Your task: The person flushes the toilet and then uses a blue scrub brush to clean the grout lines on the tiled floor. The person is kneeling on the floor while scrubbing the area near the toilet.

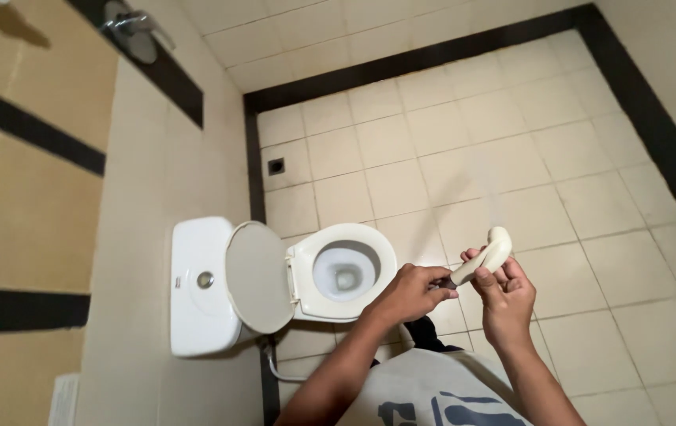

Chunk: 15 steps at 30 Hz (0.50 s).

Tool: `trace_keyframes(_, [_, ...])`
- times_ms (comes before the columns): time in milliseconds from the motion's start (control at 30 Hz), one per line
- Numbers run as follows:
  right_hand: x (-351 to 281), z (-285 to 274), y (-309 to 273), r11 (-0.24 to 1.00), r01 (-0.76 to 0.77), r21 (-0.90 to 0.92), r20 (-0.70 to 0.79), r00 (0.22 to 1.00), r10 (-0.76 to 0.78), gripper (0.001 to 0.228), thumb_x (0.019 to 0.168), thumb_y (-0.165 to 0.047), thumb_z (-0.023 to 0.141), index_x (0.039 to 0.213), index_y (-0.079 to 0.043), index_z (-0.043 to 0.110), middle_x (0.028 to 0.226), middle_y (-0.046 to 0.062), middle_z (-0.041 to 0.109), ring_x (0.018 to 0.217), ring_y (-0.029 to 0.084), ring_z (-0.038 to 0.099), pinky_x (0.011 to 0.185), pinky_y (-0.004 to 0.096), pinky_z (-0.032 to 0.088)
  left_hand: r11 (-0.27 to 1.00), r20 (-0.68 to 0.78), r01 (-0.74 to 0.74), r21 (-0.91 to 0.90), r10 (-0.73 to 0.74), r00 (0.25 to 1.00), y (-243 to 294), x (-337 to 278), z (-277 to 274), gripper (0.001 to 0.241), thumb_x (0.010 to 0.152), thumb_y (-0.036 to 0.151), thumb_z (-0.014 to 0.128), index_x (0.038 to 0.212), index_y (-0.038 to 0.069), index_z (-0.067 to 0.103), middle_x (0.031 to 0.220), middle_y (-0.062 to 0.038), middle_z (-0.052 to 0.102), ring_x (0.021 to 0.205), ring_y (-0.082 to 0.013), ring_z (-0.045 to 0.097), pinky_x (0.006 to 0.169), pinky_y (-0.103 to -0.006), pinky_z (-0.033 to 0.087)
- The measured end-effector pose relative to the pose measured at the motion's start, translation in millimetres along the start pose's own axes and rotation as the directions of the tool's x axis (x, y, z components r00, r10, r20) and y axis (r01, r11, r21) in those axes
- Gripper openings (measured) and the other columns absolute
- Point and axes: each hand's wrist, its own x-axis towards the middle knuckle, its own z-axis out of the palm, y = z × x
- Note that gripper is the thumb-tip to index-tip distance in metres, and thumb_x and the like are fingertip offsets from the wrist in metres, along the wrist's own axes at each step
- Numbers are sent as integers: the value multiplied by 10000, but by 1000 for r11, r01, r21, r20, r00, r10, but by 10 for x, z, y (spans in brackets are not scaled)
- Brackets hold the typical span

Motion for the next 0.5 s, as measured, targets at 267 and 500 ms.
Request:
trace_keyframes(267, [116,449,70,998,-55,-4,205,977,54,436,969,-135,689,1321,82,552,1281,189,690,1220,277,678,1011,389,570,991,-200,101,-91,-117,973,-178,-329,-245,242,878,211,759,1073,67,755,714,-102,685,590,-176,588,608,-359,504])
trace_keyframes(500, [139,915,233,993,-103,-52,408,906,115,409,972,-131,687,1304,77,570,1249,179,701,1183,255,689,986,397,583,977,-378,151,-152,-199,904,-313,-761,-453,255,884,222,767,1074,53,748,764,-130,722,659,-191,657,663,-353,525])
